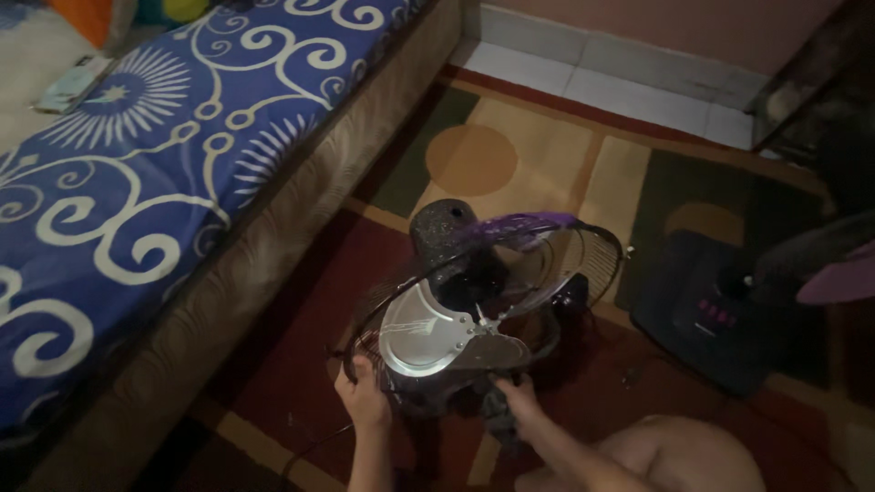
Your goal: The person wipes the blades and cage of a small pink table fan with a cloth. They rotate the fan head to reach different areas and continue wiping the exterior surfaces.
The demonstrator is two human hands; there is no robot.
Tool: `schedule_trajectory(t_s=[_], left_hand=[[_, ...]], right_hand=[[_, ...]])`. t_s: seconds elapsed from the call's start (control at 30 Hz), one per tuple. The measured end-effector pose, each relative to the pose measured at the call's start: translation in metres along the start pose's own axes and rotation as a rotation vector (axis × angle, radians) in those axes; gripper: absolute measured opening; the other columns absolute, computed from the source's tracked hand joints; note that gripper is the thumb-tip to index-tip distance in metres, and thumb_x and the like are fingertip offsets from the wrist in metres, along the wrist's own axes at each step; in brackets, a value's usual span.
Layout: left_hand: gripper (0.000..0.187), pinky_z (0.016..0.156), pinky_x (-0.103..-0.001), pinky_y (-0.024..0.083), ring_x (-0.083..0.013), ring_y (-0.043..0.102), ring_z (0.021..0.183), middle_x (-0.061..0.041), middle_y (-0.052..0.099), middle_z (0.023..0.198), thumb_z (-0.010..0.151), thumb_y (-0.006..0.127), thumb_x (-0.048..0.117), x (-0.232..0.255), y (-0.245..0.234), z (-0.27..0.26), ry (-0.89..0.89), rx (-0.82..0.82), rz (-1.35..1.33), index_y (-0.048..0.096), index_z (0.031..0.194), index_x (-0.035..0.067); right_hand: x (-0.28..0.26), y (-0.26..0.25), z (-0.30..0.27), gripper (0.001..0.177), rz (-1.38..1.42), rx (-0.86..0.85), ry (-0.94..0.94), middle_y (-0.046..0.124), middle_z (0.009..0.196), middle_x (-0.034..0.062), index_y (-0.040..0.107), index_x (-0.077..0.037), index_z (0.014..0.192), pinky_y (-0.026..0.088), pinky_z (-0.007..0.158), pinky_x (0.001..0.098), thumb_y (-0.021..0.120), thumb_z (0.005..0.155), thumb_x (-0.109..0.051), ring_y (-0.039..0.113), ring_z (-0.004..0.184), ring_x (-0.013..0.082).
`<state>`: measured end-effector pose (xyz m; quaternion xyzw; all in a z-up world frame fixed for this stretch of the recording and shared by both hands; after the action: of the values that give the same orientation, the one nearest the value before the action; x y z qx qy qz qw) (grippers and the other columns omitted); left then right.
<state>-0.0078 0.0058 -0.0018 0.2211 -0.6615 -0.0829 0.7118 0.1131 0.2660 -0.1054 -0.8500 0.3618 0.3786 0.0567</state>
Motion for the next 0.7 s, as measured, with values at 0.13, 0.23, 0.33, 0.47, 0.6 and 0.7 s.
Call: schedule_trajectory(t_s=[0.13, 0.23, 0.33, 0.47, 0.6, 0.7], left_hand=[[0.036, 0.073, -0.025, 0.051, -0.0119, 0.062, 0.083, -0.004, 0.069, 0.093, 0.105, 0.063, 0.030, 0.022, 0.015, -0.003, 0.125, 0.066, 0.157, 0.072, 0.108, -0.004], [0.039, 0.068, -0.026, 0.053, -0.0127, 0.066, 0.078, -0.005, 0.072, 0.091, 0.102, 0.062, 0.034, 0.045, 0.027, -0.004, 0.112, 0.107, 0.149, 0.072, 0.108, -0.003], [0.045, 0.066, -0.029, 0.053, -0.0149, 0.065, 0.077, -0.008, 0.072, 0.090, 0.105, 0.059, 0.037, 0.070, 0.029, 0.020, 0.231, 0.180, 0.381, 0.072, 0.108, -0.006], [0.047, 0.078, -0.032, 0.054, -0.0169, 0.064, 0.090, -0.010, 0.070, 0.102, 0.108, 0.063, 0.037, 0.093, 0.016, 0.056, 0.265, 0.291, 0.281, 0.067, 0.112, -0.010], [0.052, 0.096, -0.032, 0.057, -0.0173, 0.068, 0.106, -0.011, 0.071, 0.116, 0.113, 0.057, 0.042, 0.122, 0.018, 0.114, 0.458, 0.093, 0.097, 0.065, 0.117, -0.009], [0.050, 0.091, -0.035, 0.060, -0.0181, 0.069, 0.104, -0.012, 0.070, 0.113, 0.111, 0.059, 0.040, 0.125, 0.008, 0.146, 0.344, 0.211, 0.125, 0.064, 0.115, -0.010]], right_hand=[[0.001, 0.009, -0.010, 0.081, 0.118, 0.107, 0.092, 0.067, 0.103, 0.0067, 0.023, -0.024, 0.150, 0.062, 0.066, 0.0458, 0.074, 0.086, -0.021, 0.070, 0.086, 0.0250], [-0.004, 0.017, 0.000, 0.080, 0.171, 0.048, 0.088, 0.064, 0.115, 0.0126, 0.025, -0.016, 0.155, 0.061, 0.069, 0.0493, 0.070, 0.092, -0.029, 0.067, 0.095, 0.0303], [-0.018, 0.052, 0.031, 0.084, 0.498, -0.348, 0.087, 0.061, 0.129, 0.0212, 0.025, 0.000, 0.162, 0.065, 0.077, 0.0509, 0.067, 0.099, -0.036, 0.067, 0.105, 0.0366], [-0.026, 0.079, 0.052, 0.094, 0.168, -0.284, 0.117, 0.061, 0.133, 0.0168, -0.004, -0.038, 0.156, 0.060, 0.082, 0.0480, 0.059, 0.090, -0.018, 0.065, 0.109, 0.0333], [-0.061, 0.120, 0.068, 0.091, 0.083, -0.433, 0.019, 0.057, 0.138, 0.0140, 0.013, -0.021, 0.163, 0.061, 0.088, 0.0399, 0.068, 0.091, -0.019, 0.063, 0.116, 0.0288], [-0.060, 0.140, 0.074, 0.089, -0.004, -0.429, 0.044, 0.057, 0.134, 0.0184, 0.018, -0.016, 0.163, 0.059, 0.082, 0.0429, 0.069, 0.090, -0.023, 0.061, 0.109, 0.0308]])
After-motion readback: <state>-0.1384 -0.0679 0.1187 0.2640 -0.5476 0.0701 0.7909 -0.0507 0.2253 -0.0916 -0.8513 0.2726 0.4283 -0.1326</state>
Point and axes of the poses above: each hand's wrist, its own z-axis towards the middle knuckle, its own y-axis out of the palm, x = y × z, the point moved 1 cm from there along z, towards the middle knuckle
